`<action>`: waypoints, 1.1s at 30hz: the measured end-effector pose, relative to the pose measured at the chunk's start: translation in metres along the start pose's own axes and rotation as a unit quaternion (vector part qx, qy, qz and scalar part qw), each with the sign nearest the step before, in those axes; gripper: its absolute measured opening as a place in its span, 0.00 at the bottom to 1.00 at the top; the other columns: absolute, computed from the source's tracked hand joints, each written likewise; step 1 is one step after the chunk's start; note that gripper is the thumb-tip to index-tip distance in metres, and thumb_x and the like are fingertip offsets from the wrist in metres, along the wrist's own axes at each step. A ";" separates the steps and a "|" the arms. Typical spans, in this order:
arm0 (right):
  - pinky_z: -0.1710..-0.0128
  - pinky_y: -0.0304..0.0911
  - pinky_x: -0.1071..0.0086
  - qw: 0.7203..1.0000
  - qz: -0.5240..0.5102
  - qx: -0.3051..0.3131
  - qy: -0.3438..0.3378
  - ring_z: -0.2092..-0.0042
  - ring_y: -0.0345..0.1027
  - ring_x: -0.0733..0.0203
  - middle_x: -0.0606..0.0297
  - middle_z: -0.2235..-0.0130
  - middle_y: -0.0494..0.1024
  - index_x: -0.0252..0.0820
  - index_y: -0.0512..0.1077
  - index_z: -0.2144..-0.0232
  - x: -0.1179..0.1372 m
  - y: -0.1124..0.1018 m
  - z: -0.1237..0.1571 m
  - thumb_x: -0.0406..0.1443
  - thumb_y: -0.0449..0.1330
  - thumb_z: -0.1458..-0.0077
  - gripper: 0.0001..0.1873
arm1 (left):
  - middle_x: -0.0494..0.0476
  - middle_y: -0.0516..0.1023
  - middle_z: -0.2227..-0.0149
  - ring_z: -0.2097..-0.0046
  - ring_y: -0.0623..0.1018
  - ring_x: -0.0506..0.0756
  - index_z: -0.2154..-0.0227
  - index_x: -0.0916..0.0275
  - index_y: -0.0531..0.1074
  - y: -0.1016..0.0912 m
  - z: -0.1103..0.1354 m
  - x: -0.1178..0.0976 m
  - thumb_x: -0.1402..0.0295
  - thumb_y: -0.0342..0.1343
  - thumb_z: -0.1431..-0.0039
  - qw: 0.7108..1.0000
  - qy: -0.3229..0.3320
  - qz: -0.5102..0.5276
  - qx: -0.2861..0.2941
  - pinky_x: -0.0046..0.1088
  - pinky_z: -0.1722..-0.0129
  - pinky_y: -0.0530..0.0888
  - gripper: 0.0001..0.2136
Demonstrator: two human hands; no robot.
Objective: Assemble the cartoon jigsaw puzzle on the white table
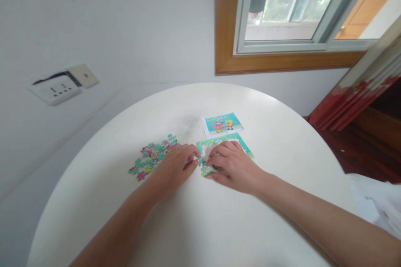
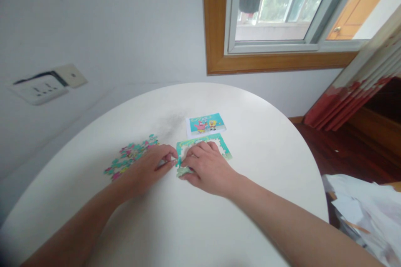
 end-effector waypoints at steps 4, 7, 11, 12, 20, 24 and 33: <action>0.51 0.50 0.59 1.000 0.005 0.004 0.000 0.50 0.59 0.55 0.62 0.55 0.74 0.45 0.74 0.59 0.002 0.004 -0.002 0.42 0.59 0.43 0.12 | 0.53 0.72 0.68 0.63 0.71 0.55 0.64 0.62 0.69 0.002 -0.001 0.001 0.71 0.49 0.43 1.000 0.001 -0.006 -0.001 0.36 0.57 0.65 0.06; 0.51 0.50 0.59 1.000 0.004 0.005 0.000 0.51 0.59 0.55 0.62 0.55 0.74 0.45 0.74 0.60 0.002 0.006 -0.003 0.40 0.58 0.42 0.10 | 0.53 0.72 0.68 0.63 0.71 0.55 0.64 0.61 0.69 0.002 -0.001 0.000 0.71 0.49 0.43 1.000 0.003 -0.009 0.000 0.36 0.57 0.65 0.06; 0.51 0.50 0.59 1.000 0.001 -0.003 0.005 0.51 0.60 0.56 0.63 0.55 0.74 0.46 0.74 0.59 0.003 0.006 -0.003 0.38 0.58 0.42 0.09 | 0.52 0.72 0.68 0.63 0.71 0.55 0.65 0.61 0.69 0.001 -0.002 -0.002 0.71 0.49 0.44 1.000 0.004 -0.008 -0.002 0.35 0.57 0.65 0.06; 0.51 0.50 0.59 1.000 0.001 -0.004 0.006 0.51 0.60 0.56 0.63 0.55 0.74 0.46 0.74 0.59 0.003 0.006 -0.003 0.38 0.58 0.42 0.09 | 0.52 0.72 0.69 0.63 0.71 0.55 0.66 0.60 0.69 0.001 -0.002 -0.002 0.72 0.49 0.44 1.000 0.002 -0.008 -0.002 0.35 0.57 0.65 0.05; 0.50 0.50 0.59 1.000 -0.012 -0.011 0.015 0.51 0.60 0.55 0.62 0.56 0.75 0.45 0.75 0.60 0.001 0.008 -0.004 0.41 0.61 0.44 0.11 | 0.52 0.72 0.68 0.63 0.71 0.55 0.66 0.61 0.70 0.003 -0.003 -0.001 0.72 0.50 0.45 1.000 -0.003 -0.002 0.001 0.34 0.57 0.65 0.06; 0.50 0.51 0.59 1.000 -0.016 -0.015 0.015 0.51 0.60 0.56 0.63 0.56 0.75 0.45 0.75 0.60 0.001 0.010 -0.004 0.40 0.61 0.44 0.10 | 0.53 0.73 0.68 0.63 0.72 0.55 0.66 0.61 0.70 0.003 -0.003 0.000 0.71 0.50 0.45 1.000 -0.002 0.000 0.004 0.34 0.57 0.66 0.06; 0.51 0.51 0.60 1.000 -0.022 -0.015 0.009 0.51 0.60 0.56 0.62 0.56 0.74 0.45 0.74 0.60 0.001 0.011 -0.005 0.38 0.61 0.45 0.09 | 0.53 0.74 0.67 0.62 0.72 0.55 0.66 0.60 0.70 -0.002 -0.003 -0.004 0.69 0.51 0.45 1.000 -0.008 -0.005 0.010 0.35 0.56 0.66 0.05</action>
Point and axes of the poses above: each hand's wrist, its own z-axis away from the middle knuckle, its own y-axis out of the palm, x = y × z, the point moved 1 cm from there along -z, towards the middle knuckle
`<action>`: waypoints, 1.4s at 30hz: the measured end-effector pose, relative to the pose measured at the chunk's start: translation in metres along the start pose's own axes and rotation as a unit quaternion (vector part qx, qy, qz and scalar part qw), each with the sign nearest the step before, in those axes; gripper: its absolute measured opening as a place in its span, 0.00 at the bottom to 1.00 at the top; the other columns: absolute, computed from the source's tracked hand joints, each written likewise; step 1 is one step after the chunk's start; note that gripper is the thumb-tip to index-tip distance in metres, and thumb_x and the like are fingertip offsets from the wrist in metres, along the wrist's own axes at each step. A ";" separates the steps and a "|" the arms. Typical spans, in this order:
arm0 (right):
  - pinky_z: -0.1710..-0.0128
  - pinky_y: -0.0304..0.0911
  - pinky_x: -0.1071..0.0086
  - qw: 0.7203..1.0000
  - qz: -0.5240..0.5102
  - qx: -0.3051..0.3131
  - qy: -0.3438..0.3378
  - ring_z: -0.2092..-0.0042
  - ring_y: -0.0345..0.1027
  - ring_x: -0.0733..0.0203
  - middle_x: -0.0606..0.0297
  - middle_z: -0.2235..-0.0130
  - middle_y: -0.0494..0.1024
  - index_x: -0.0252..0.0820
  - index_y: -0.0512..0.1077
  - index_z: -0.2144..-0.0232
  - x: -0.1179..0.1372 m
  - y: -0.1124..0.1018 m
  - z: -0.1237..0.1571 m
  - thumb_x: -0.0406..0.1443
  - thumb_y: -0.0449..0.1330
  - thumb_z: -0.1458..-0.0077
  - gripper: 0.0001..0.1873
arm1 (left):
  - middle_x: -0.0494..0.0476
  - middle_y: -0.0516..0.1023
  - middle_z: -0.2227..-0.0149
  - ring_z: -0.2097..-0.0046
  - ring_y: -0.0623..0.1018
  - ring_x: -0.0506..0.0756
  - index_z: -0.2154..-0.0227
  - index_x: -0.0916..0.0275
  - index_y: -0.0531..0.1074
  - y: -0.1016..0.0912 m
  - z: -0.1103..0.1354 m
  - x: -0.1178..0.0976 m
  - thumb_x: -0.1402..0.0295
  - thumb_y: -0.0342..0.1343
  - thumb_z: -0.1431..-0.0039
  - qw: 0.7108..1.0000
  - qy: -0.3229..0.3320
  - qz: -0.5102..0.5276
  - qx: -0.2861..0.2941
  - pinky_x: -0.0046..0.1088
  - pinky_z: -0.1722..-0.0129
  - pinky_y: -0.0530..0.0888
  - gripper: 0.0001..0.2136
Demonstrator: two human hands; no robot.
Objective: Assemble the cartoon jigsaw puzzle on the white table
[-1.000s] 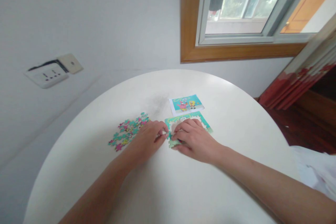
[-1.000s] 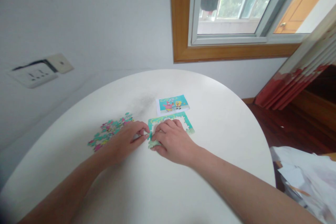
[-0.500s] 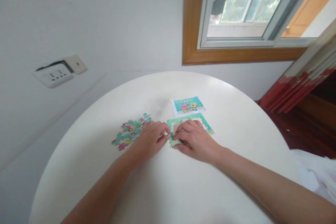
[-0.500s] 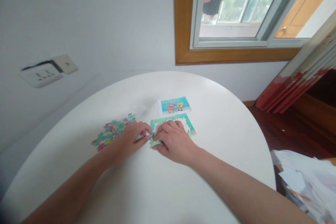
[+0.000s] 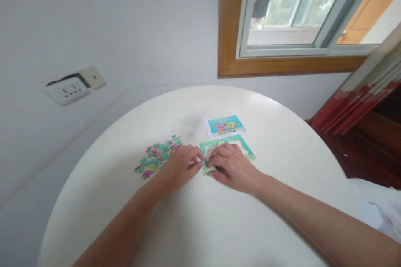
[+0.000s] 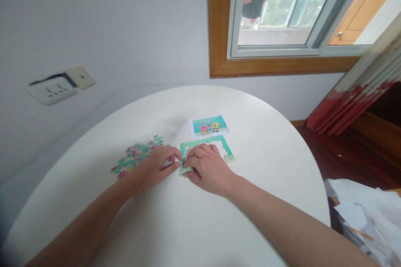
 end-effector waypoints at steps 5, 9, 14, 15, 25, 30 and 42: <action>0.51 0.51 0.60 1.000 0.009 0.003 -0.002 0.51 0.60 0.56 0.63 0.56 0.75 0.45 0.74 0.58 0.001 -0.007 0.003 0.40 0.61 0.44 0.11 | 0.53 0.73 0.67 0.61 0.71 0.55 0.66 0.60 0.69 -0.002 0.002 0.001 0.68 0.53 0.47 1.000 0.010 0.002 0.007 0.33 0.57 0.66 0.06; 0.52 0.51 0.60 1.000 0.016 0.010 0.004 0.51 0.60 0.56 0.64 0.56 0.74 0.46 0.74 0.58 -0.003 -0.014 0.006 0.38 0.61 0.45 0.11 | 0.53 0.72 0.66 0.61 0.71 0.56 0.65 0.60 0.69 -0.002 0.003 0.001 0.69 0.54 0.47 1.000 0.009 0.006 0.010 0.34 0.57 0.66 0.06; 0.52 0.51 0.60 1.000 0.020 0.020 0.005 0.52 0.60 0.56 0.63 0.55 0.74 0.46 0.75 0.61 -0.007 -0.015 0.006 0.38 0.60 0.44 0.08 | 0.53 0.73 0.65 0.59 0.72 0.56 0.65 0.60 0.69 -0.006 0.004 0.001 0.69 0.54 0.46 0.999 0.017 0.027 0.019 0.33 0.56 0.66 0.06; 0.52 0.51 0.60 1.000 0.019 0.021 0.004 0.52 0.60 0.56 0.62 0.55 0.74 0.46 0.75 0.61 -0.008 -0.015 0.006 0.38 0.60 0.43 0.08 | 0.53 0.73 0.65 0.59 0.72 0.56 0.65 0.60 0.69 -0.008 0.005 0.001 0.69 0.54 0.47 0.999 0.023 0.031 0.024 0.33 0.55 0.66 0.06; 0.53 0.51 0.62 1.000 0.001 0.018 0.001 0.52 0.61 0.57 0.64 0.56 0.75 0.45 0.75 0.62 -0.008 -0.013 0.004 0.38 0.60 0.44 0.07 | 0.51 0.72 0.62 0.57 0.70 0.55 0.64 0.59 0.70 -0.012 0.010 0.001 0.69 0.59 0.49 0.996 0.043 0.031 0.077 0.32 0.54 0.64 0.09; 0.53 0.51 0.62 1.000 -0.007 0.016 0.001 0.53 0.61 0.57 0.65 0.57 0.75 0.45 0.74 0.62 -0.008 -0.011 0.003 0.36 0.60 0.44 0.07 | 0.52 0.72 0.63 0.57 0.70 0.56 0.64 0.59 0.70 -0.011 0.009 0.000 0.70 0.58 0.50 0.996 0.037 0.029 0.078 0.33 0.53 0.63 0.08; 0.52 0.51 0.61 1.000 -0.021 0.017 -0.001 0.52 0.61 0.57 0.64 0.57 0.75 0.45 0.74 0.62 -0.009 -0.012 0.005 0.35 0.60 0.45 0.07 | 0.52 0.72 0.63 0.58 0.70 0.55 0.65 0.60 0.70 -0.008 0.009 0.002 0.71 0.59 0.49 0.996 0.042 0.042 0.061 0.32 0.54 0.64 0.07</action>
Point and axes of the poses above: each hand's wrist, its own z-axis away from the middle knuckle, its own y-axis out of the palm, x = y × z, the point moved 1 cm from there along -z, towards the middle knuckle
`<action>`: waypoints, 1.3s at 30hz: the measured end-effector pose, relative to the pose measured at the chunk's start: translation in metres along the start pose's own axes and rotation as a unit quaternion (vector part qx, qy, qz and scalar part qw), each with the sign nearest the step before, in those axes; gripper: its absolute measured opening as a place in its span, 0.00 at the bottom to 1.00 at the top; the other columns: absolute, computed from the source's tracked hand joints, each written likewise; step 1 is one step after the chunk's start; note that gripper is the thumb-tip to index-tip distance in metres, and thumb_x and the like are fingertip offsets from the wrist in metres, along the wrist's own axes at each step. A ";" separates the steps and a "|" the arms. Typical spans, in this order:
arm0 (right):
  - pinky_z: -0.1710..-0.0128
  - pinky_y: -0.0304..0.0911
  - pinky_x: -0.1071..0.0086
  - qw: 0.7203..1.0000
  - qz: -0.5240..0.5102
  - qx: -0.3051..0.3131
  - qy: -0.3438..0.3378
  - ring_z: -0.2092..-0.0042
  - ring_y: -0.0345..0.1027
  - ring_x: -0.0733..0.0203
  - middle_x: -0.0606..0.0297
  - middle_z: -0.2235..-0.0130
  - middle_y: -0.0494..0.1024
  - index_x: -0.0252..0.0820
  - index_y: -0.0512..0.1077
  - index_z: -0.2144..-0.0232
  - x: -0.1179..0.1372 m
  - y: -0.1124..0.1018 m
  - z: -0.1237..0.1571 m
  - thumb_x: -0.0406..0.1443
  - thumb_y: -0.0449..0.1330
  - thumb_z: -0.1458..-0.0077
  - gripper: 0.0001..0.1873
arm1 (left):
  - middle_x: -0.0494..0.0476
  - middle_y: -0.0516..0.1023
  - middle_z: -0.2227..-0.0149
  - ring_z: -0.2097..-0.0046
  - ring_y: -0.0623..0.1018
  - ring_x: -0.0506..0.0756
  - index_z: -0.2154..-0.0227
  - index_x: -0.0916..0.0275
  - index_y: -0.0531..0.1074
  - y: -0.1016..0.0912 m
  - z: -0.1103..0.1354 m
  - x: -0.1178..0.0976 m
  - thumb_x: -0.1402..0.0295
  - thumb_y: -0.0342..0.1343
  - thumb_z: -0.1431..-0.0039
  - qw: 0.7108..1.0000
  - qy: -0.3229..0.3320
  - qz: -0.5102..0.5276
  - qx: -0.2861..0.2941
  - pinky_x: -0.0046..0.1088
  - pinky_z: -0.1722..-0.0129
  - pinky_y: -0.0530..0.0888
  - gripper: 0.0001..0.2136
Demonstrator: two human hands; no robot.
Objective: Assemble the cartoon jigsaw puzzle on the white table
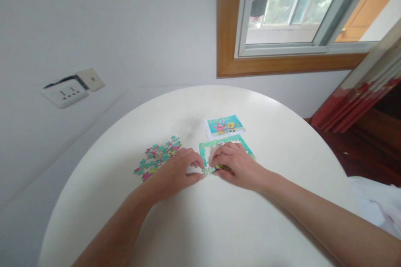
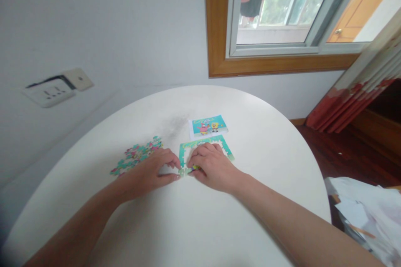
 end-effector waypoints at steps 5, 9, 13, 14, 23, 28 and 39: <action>0.52 0.51 0.61 1.000 -0.003 -0.001 -0.001 0.52 0.61 0.57 0.65 0.57 0.75 0.45 0.74 0.61 0.000 0.001 0.001 0.34 0.60 0.45 0.08 | 0.52 0.72 0.64 0.58 0.70 0.55 0.66 0.61 0.70 -0.001 0.000 -0.002 0.71 0.59 0.49 1.000 0.000 0.001 0.001 0.32 0.54 0.64 0.07; 0.52 0.51 0.61 1.000 -0.001 -0.002 0.001 0.52 0.61 0.57 0.64 0.57 0.75 0.46 0.74 0.61 0.000 0.001 0.001 0.34 0.61 0.46 0.08 | 0.52 0.72 0.63 0.58 0.70 0.55 0.65 0.61 0.70 0.000 0.001 -0.003 0.71 0.58 0.49 1.000 -0.001 0.001 -0.001 0.32 0.55 0.65 0.07; 0.52 0.51 0.61 1.000 0.000 0.002 0.002 0.52 0.61 0.56 0.64 0.57 0.75 0.46 0.74 0.61 0.001 0.001 0.000 0.35 0.60 0.45 0.08 | 0.52 0.72 0.64 0.58 0.70 0.55 0.66 0.60 0.70 0.001 0.000 -0.002 0.71 0.58 0.49 1.000 -0.005 0.002 -0.002 0.32 0.55 0.65 0.07; 0.52 0.51 0.61 1.000 0.001 0.003 0.002 0.52 0.61 0.56 0.64 0.57 0.75 0.46 0.74 0.61 0.001 0.001 0.000 0.36 0.60 0.45 0.08 | 0.52 0.72 0.64 0.58 0.71 0.55 0.66 0.60 0.70 0.001 0.000 -0.002 0.71 0.58 0.49 1.000 -0.005 0.002 -0.002 0.32 0.55 0.65 0.07; 0.52 0.50 0.61 1.000 0.016 0.005 0.004 0.52 0.61 0.56 0.64 0.57 0.75 0.47 0.74 0.59 0.002 0.000 0.000 0.36 0.60 0.45 0.10 | 0.52 0.72 0.64 0.58 0.71 0.55 0.66 0.60 0.70 0.001 0.000 -0.002 0.70 0.57 0.49 1.000 0.002 0.004 -0.002 0.32 0.54 0.65 0.07; 0.53 0.51 0.61 1.000 0.017 0.005 0.004 0.52 0.61 0.56 0.64 0.56 0.74 0.47 0.74 0.60 0.002 0.000 -0.001 0.37 0.61 0.45 0.09 | 0.52 0.72 0.64 0.58 0.71 0.55 0.65 0.60 0.70 0.002 0.000 0.000 0.70 0.57 0.49 1.000 -0.002 0.003 -0.004 0.32 0.54 0.65 0.07; 0.52 0.51 0.61 1.000 0.021 0.004 0.005 0.52 0.60 0.56 0.64 0.56 0.74 0.46 0.74 0.60 0.002 0.001 0.000 0.38 0.61 0.45 0.09 | 0.53 0.72 0.64 0.59 0.71 0.55 0.66 0.60 0.70 0.001 -0.001 -0.003 0.70 0.57 0.49 1.000 -0.002 0.004 -0.006 0.32 0.55 0.66 0.06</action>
Point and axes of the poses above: each hand's wrist, its own z-axis away from the middle knuckle, its own y-axis out of the palm, x = y × z, the point moved 1 cm from there along -z, towards the middle knuckle
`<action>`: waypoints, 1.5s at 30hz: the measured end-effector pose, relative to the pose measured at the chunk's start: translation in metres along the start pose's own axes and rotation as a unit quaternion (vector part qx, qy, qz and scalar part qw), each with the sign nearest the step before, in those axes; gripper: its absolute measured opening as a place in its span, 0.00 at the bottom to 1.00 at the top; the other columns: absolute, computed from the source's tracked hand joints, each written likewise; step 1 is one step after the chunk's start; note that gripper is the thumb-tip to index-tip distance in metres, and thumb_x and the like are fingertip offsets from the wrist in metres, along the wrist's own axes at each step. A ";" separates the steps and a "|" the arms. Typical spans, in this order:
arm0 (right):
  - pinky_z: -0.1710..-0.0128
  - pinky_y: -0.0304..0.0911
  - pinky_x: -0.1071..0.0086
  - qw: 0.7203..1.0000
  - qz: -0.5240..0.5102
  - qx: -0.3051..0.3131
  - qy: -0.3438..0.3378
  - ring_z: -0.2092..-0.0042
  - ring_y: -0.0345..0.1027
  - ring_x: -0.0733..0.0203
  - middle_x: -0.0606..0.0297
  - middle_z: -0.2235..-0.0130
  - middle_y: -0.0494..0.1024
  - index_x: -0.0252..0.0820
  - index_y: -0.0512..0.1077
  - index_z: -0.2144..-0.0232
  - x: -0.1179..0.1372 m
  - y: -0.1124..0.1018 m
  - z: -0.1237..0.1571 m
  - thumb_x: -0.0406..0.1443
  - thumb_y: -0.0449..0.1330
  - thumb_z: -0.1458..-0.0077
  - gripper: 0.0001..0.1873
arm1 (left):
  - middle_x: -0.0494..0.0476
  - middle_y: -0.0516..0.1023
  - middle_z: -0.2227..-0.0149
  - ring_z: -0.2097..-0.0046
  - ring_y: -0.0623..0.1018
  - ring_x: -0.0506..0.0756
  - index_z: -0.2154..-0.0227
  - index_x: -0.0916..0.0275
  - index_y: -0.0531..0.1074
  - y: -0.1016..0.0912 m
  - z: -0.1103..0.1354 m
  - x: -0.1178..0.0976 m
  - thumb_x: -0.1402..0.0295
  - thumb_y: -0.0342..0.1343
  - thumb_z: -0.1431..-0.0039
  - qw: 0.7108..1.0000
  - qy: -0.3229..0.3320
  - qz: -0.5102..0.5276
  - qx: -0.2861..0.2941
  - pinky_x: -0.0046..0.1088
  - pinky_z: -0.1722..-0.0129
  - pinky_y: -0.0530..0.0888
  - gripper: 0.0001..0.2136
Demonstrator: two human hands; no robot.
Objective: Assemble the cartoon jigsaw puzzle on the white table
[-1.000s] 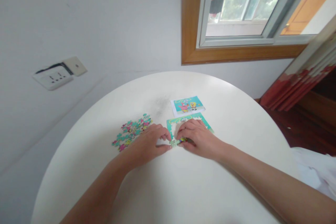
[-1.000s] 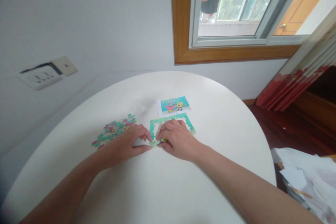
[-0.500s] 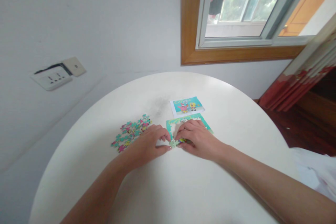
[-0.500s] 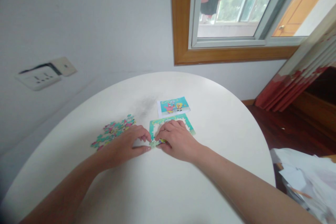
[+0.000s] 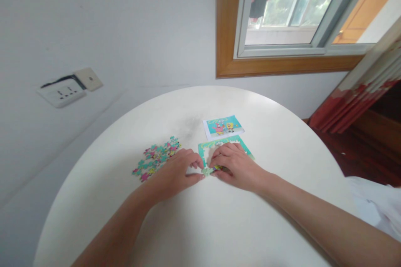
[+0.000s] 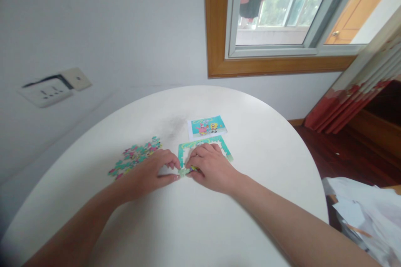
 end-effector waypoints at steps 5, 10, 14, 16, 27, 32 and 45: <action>0.52 0.51 0.61 1.000 0.004 0.004 -0.001 0.52 0.61 0.56 0.64 0.56 0.75 0.47 0.74 0.58 -0.001 -0.002 0.001 0.38 0.61 0.45 0.11 | 0.52 0.72 0.64 0.58 0.71 0.55 0.66 0.60 0.70 0.000 0.001 0.001 0.70 0.57 0.49 1.000 -0.001 0.002 -0.002 0.32 0.55 0.66 0.07; 0.52 0.50 0.61 1.000 0.001 -0.002 -0.006 0.52 0.62 0.56 0.63 0.55 0.75 0.47 0.74 0.57 -0.008 -0.010 0.003 0.41 0.62 0.46 0.13 | 0.52 0.72 0.64 0.58 0.71 0.55 0.65 0.60 0.70 -0.001 0.001 0.000 0.71 0.57 0.49 1.000 -0.002 0.007 0.002 0.31 0.55 0.66 0.07; 0.53 0.50 0.61 1.000 0.009 0.011 -0.003 0.52 0.62 0.56 0.62 0.55 0.75 0.47 0.75 0.59 -0.011 -0.011 0.004 0.40 0.62 0.46 0.11 | 0.52 0.72 0.64 0.58 0.71 0.55 0.66 0.60 0.70 -0.002 0.000 -0.002 0.71 0.57 0.49 1.000 -0.004 0.007 0.002 0.31 0.55 0.66 0.07; 0.53 0.50 0.61 1.000 0.011 0.013 -0.004 0.53 0.62 0.56 0.63 0.55 0.75 0.48 0.76 0.60 -0.010 -0.011 0.004 0.39 0.61 0.46 0.10 | 0.52 0.72 0.64 0.58 0.71 0.55 0.66 0.60 0.70 -0.002 0.000 -0.003 0.71 0.57 0.50 1.000 -0.007 0.005 0.005 0.31 0.55 0.65 0.06; 0.52 0.52 0.62 1.000 0.001 0.013 0.004 0.53 0.62 0.57 0.64 0.56 0.75 0.47 0.76 0.62 -0.008 -0.009 0.001 0.38 0.61 0.45 0.08 | 0.52 0.72 0.64 0.59 0.71 0.55 0.65 0.60 0.69 0.001 0.001 0.001 0.71 0.56 0.48 1.000 0.002 0.004 0.000 0.32 0.55 0.66 0.07; 0.52 0.51 0.62 1.000 0.003 0.009 0.005 0.53 0.62 0.57 0.64 0.57 0.75 0.47 0.75 0.62 -0.008 -0.009 0.001 0.38 0.62 0.46 0.08 | 0.53 0.72 0.65 0.60 0.71 0.55 0.66 0.60 0.68 0.001 -0.002 -0.004 0.69 0.53 0.45 1.000 -0.001 0.007 -0.018 0.32 0.57 0.66 0.04; 0.51 0.50 0.59 0.999 0.023 0.002 -0.026 0.52 0.61 0.56 0.65 0.54 0.74 0.49 0.76 0.61 -0.001 -0.008 0.003 0.36 0.57 0.42 0.09 | 0.52 0.71 0.70 0.66 0.71 0.53 0.68 0.61 0.68 0.001 -0.008 0.000 0.68 0.50 0.43 0.996 -0.069 0.026 -0.049 0.30 0.63 0.68 0.04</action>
Point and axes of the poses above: each hand's wrist, its own z-axis away from the middle knuckle, its own y-axis out of the palm, x = y × z, the point moved 1 cm from there along -z, towards the middle knuckle
